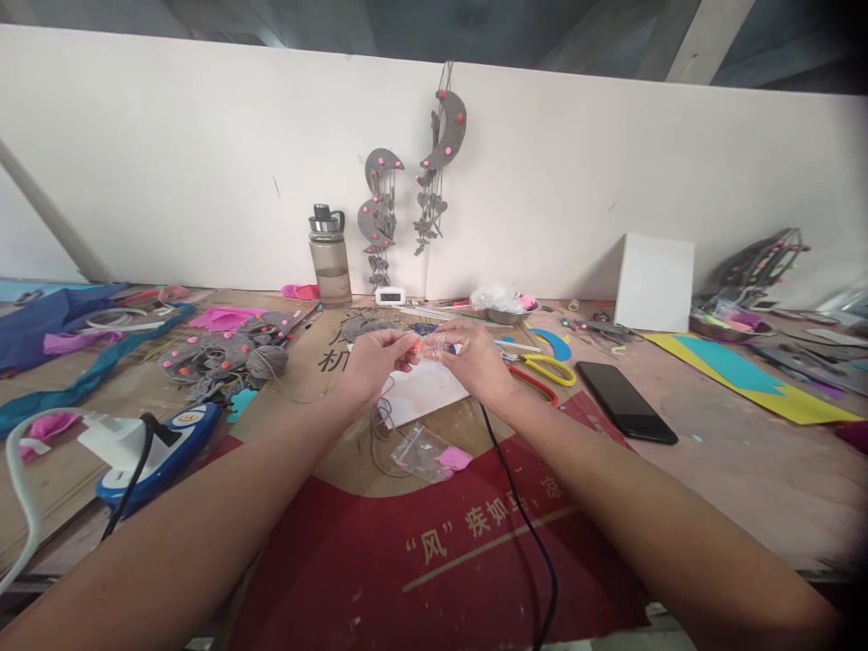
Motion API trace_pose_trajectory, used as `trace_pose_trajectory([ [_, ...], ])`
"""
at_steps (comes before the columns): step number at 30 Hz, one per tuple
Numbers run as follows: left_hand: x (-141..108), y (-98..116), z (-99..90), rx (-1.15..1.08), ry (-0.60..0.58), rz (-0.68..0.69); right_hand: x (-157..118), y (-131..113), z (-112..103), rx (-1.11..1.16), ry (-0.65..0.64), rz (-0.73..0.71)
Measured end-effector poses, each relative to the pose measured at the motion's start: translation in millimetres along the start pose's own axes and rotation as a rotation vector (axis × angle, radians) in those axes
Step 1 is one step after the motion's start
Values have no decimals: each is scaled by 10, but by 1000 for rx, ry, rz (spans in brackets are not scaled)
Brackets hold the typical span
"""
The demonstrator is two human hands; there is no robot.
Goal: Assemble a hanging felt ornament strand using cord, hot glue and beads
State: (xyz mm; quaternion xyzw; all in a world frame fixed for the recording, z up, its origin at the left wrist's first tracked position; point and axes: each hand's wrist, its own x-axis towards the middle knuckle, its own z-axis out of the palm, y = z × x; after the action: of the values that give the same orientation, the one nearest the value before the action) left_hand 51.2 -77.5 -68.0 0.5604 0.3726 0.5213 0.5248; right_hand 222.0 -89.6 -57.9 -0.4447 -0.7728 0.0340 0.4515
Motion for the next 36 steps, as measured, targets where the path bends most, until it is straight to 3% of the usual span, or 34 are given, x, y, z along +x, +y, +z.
trace_pose_trajectory([
  [5, -9, 8, 4, 72, 35, 21, -24, -62, -6, 14, -16, -25],
  [10, -54, 44, 24, 153, 55, 11, -60, -91, 10, -59, 46, -19],
  [17, -48, 44, 26, 51, 54, -28, -89, -96, 16, -119, 115, 5],
  [25, -61, 53, 44, 44, 36, 14, -82, -79, 49, -134, 84, -9],
  [28, -55, 64, 45, 19, 3, -19, -66, -67, 37, -25, 93, 24],
  [36, -20, 92, 21, 3, -28, -71, -26, -26, -6, 350, -72, 252],
])
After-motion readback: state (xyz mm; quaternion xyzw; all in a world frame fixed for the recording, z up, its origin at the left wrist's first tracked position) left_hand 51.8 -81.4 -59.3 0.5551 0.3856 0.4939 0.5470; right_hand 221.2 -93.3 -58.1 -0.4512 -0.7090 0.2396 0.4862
